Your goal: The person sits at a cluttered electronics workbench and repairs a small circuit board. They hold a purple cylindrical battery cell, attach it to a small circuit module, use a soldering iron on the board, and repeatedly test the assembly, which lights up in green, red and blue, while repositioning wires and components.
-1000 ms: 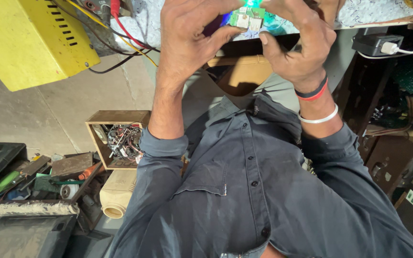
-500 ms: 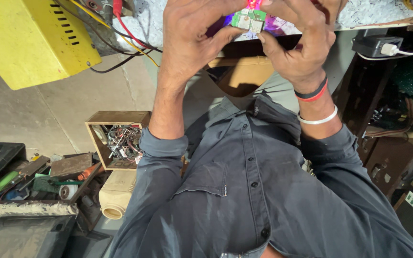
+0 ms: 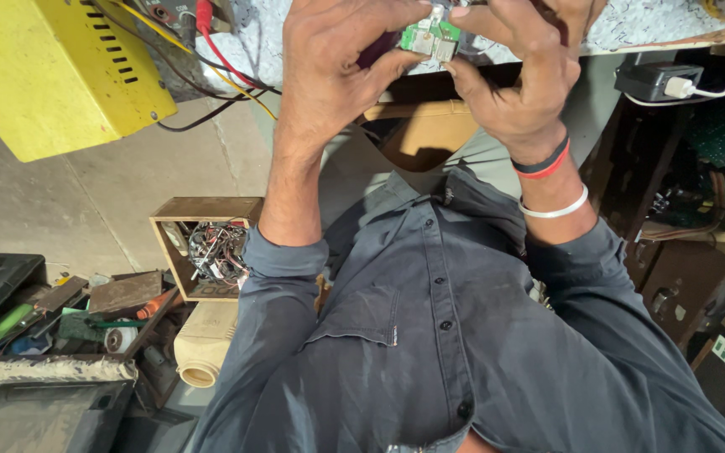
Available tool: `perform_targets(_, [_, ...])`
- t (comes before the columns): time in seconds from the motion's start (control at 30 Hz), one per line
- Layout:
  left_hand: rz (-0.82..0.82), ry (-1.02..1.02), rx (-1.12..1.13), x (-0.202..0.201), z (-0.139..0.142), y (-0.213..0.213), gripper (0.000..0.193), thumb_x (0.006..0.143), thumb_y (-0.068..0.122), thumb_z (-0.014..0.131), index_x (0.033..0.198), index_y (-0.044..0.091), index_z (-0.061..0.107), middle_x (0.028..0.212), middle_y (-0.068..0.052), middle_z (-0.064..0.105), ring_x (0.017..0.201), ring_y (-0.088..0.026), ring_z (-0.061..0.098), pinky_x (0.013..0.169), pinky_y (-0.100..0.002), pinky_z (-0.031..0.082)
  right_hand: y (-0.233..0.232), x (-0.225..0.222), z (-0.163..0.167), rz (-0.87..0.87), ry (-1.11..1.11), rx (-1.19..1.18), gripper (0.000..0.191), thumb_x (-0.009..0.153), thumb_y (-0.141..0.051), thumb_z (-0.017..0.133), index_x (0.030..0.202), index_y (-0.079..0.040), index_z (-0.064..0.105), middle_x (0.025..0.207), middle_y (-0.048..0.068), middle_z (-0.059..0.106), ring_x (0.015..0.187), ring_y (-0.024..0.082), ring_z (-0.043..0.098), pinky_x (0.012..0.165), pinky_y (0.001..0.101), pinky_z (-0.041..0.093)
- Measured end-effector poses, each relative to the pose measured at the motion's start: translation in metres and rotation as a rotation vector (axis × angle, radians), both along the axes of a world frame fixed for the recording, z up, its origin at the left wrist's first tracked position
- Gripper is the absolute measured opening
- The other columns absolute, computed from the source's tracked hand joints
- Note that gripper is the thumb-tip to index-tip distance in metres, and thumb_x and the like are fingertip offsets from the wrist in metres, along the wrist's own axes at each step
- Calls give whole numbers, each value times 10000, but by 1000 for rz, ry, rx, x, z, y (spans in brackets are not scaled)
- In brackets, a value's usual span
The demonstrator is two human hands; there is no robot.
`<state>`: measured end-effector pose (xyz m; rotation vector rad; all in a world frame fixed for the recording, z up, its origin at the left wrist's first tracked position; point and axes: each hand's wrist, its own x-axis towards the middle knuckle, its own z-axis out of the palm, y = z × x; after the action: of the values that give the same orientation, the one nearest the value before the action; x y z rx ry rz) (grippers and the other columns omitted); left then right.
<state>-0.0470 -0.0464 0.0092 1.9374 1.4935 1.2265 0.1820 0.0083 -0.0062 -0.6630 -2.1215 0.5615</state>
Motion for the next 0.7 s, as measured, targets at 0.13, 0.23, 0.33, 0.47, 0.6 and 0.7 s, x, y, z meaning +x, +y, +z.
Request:
perform_targets(0.13, [2,-6,-3,0,0,0,373,878,164,944,1191,119,747,973,-26,734,877,-215,689,803,-357,507,-2,0,-4,15,26,-75,685,960,53,921,1439,1,434,1236,122,755,1180,261,751,1033,309,565])
perform_targets(0.23, [-9,15,29,1,1,0,369,882,177,943,1181,114,737,1050,-24,748,945,-235,701,848,-374,505,0,2,-7,54,32,-64,736,971,21,935,1476,-3,401,1266,132,743,1190,274,745,1025,305,556])
perform_targets(0.33, [-18,33,36,1,0,0,373,866,171,934,1174,107,734,1100,-25,755,987,-249,710,878,-388,507,3,1,-10,53,44,-25,714,976,22,937,1463,-3,415,1255,131,746,1200,268,719,1053,337,529])
perform_targets(0.47, [-31,-1,14,0,-1,0,380,844,135,899,1184,105,732,1134,-26,759,1009,-240,720,887,-371,524,5,1,-6,-58,-71,170,594,912,-15,958,1348,-4,555,1216,64,778,1222,303,548,1091,424,390])
perform_targets(0.6, [-16,17,-19,0,-4,-1,371,863,203,965,1138,95,742,1067,-31,760,950,-245,711,849,-379,516,5,2,0,-55,-97,106,414,886,-5,945,1234,4,722,1227,116,743,1214,319,523,1066,459,368])
perform_targets(0.7, [-19,18,-1,-1,-4,-1,365,853,181,948,1140,95,740,1076,-35,761,964,-241,711,862,-378,513,5,2,1,-54,-86,116,423,862,-10,953,1215,7,719,1207,133,730,1165,317,556,1018,452,419])
